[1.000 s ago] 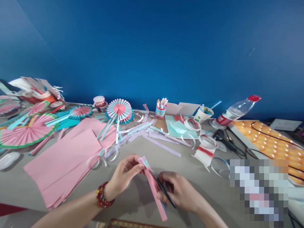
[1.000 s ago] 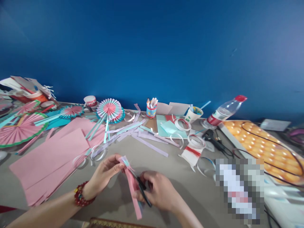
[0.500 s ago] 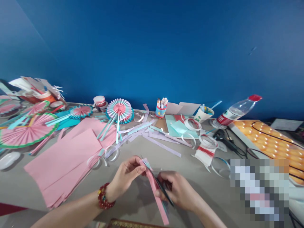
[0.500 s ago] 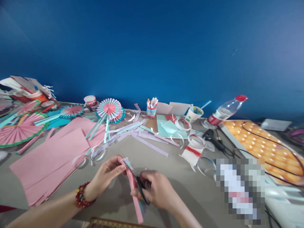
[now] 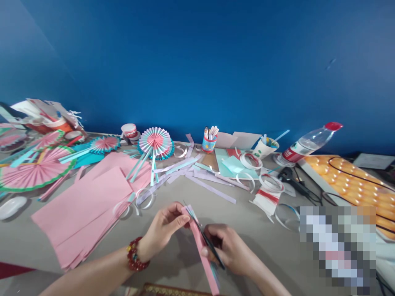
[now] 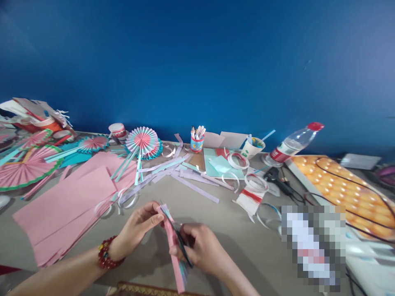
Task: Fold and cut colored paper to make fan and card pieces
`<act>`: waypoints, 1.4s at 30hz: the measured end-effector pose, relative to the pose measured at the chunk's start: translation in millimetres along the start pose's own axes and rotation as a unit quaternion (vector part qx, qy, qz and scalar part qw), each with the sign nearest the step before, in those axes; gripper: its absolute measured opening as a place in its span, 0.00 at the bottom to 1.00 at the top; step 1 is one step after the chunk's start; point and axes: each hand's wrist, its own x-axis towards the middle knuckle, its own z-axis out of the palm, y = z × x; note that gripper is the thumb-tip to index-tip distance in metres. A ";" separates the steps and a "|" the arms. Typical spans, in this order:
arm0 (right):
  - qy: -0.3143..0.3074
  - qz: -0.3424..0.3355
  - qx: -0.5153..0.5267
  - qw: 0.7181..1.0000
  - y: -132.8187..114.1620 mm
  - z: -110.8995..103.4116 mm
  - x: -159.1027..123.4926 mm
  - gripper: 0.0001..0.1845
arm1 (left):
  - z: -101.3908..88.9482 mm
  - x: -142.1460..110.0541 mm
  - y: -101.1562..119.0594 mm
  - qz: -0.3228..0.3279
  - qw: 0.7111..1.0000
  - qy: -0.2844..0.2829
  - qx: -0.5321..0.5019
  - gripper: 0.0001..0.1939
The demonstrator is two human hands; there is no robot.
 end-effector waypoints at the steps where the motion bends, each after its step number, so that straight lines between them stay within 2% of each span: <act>1: -0.002 -0.001 0.004 1.000 0.6 0.6 0.0 0.29 | 0.0 -0.1 -0.1 0.000 1.000 0.001 -0.001 0.14; 17: 0.012 0.007 0.023 1.000 1.7 5.2 -0.2 0.31 | 0.8 0.3 2.0 0.002 1.000 -0.012 0.006 0.14; 42: 0.027 0.007 0.049 0.998 4.1 11.7 2.2 0.32 | -2.9 1.7 -2.9 0.006 0.999 -0.016 -0.028 0.10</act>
